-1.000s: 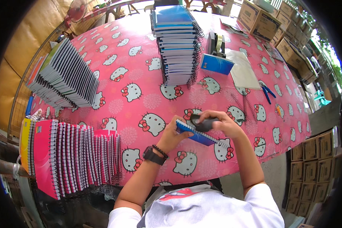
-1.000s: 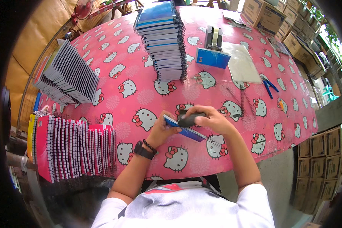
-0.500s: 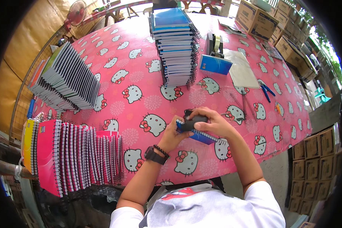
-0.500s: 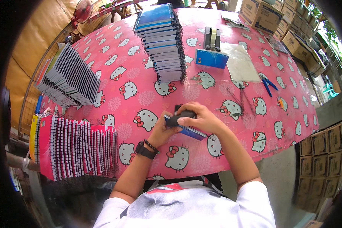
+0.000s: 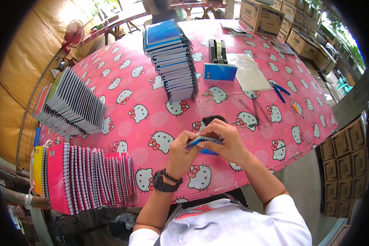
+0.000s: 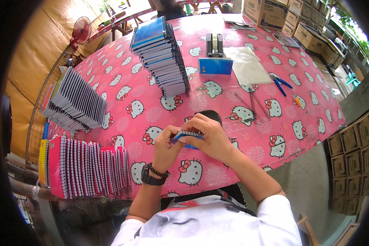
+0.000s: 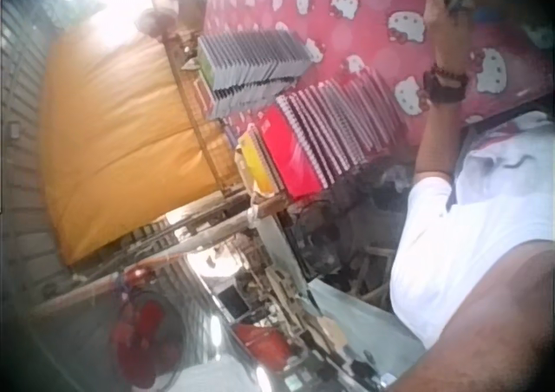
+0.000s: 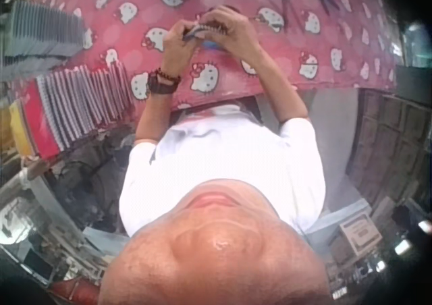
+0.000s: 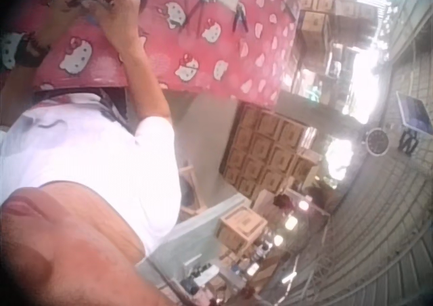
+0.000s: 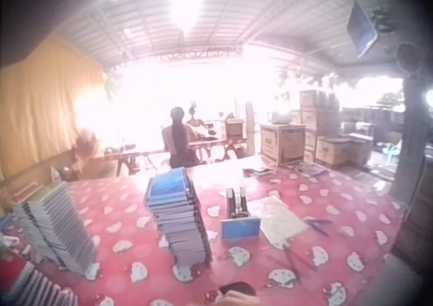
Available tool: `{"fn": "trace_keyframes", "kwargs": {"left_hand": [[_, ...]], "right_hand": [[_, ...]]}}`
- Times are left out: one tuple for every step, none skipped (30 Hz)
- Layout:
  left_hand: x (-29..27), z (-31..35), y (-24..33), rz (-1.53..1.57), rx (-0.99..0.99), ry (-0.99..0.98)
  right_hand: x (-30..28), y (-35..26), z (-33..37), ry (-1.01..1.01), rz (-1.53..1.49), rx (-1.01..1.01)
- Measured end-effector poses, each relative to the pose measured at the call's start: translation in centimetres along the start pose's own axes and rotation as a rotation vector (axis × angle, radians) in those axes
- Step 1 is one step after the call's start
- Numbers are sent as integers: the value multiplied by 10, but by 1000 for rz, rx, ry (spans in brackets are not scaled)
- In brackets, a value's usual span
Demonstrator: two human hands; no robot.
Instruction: The person assembles spiral-bound notebooks by inserting a blue cover into a black plastic holder, then placing the notebook into a stack. The person also uses pliers to trim the spiral binding of a stack of pink notebooks.
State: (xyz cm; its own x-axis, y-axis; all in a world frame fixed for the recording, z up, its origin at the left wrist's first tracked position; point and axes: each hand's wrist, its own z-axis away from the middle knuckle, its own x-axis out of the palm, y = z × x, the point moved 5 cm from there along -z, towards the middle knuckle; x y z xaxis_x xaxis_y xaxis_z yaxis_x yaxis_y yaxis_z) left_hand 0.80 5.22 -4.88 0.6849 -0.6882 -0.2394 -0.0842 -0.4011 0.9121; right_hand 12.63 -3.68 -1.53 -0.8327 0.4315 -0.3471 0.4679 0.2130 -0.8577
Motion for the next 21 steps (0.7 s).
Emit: {"fn": "trace_keyframes", "kwargs": {"left_hand": [[-1, 1, 2, 6, 9, -6], [-2, 1, 3, 12, 19, -11], [-3, 1, 4, 18, 27, -17], [-4, 1, 7, -2, 35, -27], [-5, 1, 10, -22, 43, -38], [-5, 1, 13, -42, 52, -49], [-6, 1, 14, -54, 53, -39], [-7, 1, 16, -65, 54, -30], [-7, 2, 17, -77, 55, -21], [-8, 2, 15, -36, 18, -24], [-8, 2, 11, 4, -18, -28], [-8, 2, 7, 45, -55, -32], [-8, 2, 6, 50, -51, -22], [-9, 1, 4, 55, -47, -12], [-9, 0, 5, 60, -43, -2], [-9, -1, 5, 42, -54, -18], [-10, -2, 6, 24, -65, -34], [-10, -4, 8, 7, -76, -49], [-11, -5, 13, -36, -37, -20], [-10, -6, 20, -78, 2, 10], [-11, -9, 27, -118, 40, 39]], "right_hand": [[0, -3, 0, 2, -22, -3], [1, -6, 0, 0, -17, -13], [1, -9, 0, -3, -11, -22], [0, -12, -1, -4, -1, -32], [-1, -14, -1, -10, 26, -40], [-1, -16, -1, -16, 54, -49], [-3, -18, -2, -22, 83, -64], [-3, -20, -2, -26, 112, -89], [-2, -22, -1, -29, 142, -115], [-1, -25, -2, -33, 173, -144], [0, -26, -2, -33, 181, -182], [1, -27, -1, -33, 189, -220], [2, -27, 0, -33, 202, -257], [3, -27, 0, -51, 220, -281], [3, -26, -1, -66, 259, -297], [4, -25, -2, -80, 297, -313], [4, -25, -2, -94, 335, -329], [3, -26, -2, -109, 344, -337], [3, -25, -3, -119, 335, -303], [3, -23, -5, -128, 327, -269], [2, -21, -8, -137, 319, -234]]}}
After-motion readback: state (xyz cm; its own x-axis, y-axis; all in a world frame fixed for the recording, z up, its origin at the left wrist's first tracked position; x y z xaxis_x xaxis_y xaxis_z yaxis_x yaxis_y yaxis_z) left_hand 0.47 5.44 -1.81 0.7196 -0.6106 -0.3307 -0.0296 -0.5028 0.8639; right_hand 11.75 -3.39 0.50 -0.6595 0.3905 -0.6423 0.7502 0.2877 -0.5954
